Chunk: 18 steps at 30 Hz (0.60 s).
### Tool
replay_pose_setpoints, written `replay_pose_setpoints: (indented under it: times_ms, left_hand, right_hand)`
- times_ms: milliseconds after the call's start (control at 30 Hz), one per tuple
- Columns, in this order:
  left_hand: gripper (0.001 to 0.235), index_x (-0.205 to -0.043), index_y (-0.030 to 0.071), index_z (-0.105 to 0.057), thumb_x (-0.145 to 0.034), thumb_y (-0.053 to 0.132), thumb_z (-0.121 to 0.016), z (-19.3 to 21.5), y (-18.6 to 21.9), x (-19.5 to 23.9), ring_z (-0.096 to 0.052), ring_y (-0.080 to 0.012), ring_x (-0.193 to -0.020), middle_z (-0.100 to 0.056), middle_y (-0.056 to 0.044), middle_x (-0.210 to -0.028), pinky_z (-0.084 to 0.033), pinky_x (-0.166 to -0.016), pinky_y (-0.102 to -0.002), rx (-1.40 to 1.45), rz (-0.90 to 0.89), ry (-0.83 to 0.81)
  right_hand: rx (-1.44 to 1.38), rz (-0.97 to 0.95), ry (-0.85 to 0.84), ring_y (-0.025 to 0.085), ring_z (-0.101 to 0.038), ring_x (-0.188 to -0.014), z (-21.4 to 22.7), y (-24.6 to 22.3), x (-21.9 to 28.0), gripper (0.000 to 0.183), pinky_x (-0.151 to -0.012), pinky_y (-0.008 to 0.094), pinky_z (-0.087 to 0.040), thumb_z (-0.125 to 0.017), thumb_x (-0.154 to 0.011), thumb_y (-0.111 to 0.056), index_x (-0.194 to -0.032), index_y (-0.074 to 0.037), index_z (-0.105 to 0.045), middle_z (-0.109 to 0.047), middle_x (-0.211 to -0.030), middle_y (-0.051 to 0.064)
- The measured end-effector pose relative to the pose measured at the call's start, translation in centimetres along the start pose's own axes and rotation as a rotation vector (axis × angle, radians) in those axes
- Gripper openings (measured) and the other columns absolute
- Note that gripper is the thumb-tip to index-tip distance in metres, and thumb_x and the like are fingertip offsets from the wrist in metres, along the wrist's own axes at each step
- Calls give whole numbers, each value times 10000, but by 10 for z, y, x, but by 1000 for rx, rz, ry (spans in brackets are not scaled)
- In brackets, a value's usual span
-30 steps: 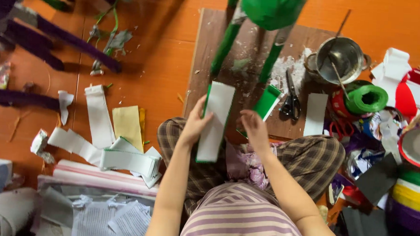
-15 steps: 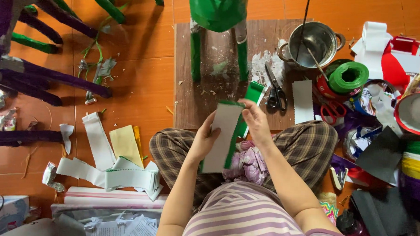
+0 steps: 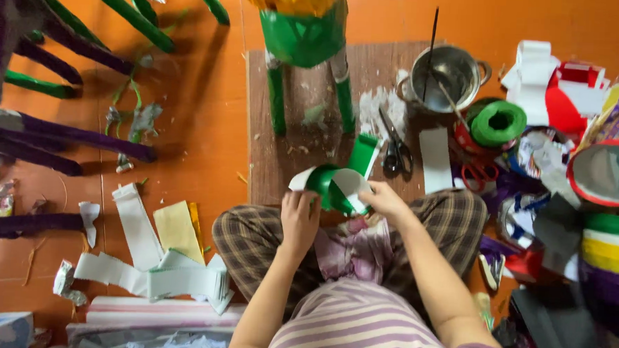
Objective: Cutting paper strips and applying them to a green deer-shaped structure
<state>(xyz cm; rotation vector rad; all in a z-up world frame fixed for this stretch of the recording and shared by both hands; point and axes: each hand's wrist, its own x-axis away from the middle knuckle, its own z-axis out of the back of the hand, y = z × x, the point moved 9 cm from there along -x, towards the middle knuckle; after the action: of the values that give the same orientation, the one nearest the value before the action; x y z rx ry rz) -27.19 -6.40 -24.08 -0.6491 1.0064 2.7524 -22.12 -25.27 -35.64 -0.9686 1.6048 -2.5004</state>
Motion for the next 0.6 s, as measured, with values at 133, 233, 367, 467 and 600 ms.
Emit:
replay_pose_setpoints:
  times_ms: [133, 233, 367, 467, 600]
  left_hand:
    - [680, -1376, 1, -551, -992, 553, -660, -103, -94, 63, -636, -451, -1192, -657, -269, -1251, -536, -964, -581, 335, 724, -468]
    - [638, -1424, 5, -483, -940, 345, -724, -144, -143, 70, -611, -507, -1190, -656, -302, -1232, -516, -986, -644, 402, 834, -341]
    - [409, -1194, 134, -685, -800, 216, -760, -163, -199, 73, -705, -406, -1044, -746, -179, -1030, -586, -884, -514, 330, 879, -199]
    - [340, -1078, 55, -701, -780, 206, -766, -181, -237, 87, -700, -457, -990, -742, -219, -960, -577, -839, -567, 181, 839, -298]
    - [351, -1132, 65, -702, -827, 226, -762, -183, -238, 91, -711, -409, -1023, -740, -199, -1015, -582, -880, -531, 116, 903, -353]
  right_hand:
    - [-70, -297, 183, 305, -732, -996, -49, 125, -65, 400, -825, 484, -571, -768, -828, -470, -1075, -157, -795, -785, -983, 107]
    - [-123, -235, 174, 415, -681, -1125, -90, 121, -65, 436, -933, 537, -536, -656, -861, -270, -1204, -14, -736, -745, -1111, 249]
    - [79, -254, -21, 402, -665, -1184, -81, 77, -64, 496, -1013, 526, -530, -700, -811, -257, -1283, -105, -693, -741, -1189, 201]
    - [370, -33, 47, 371, -736, -1011, -3, 52, -90, 349, -832, 482, -585, -701, -837, -400, -1050, -136, -783, -788, -1037, 135]
    - [860, 161, 667, 361, -673, -941, 159, 20, -113, 262, -717, 491, -554, -773, -758, -320, -948, -141, -744, -698, -954, 103]
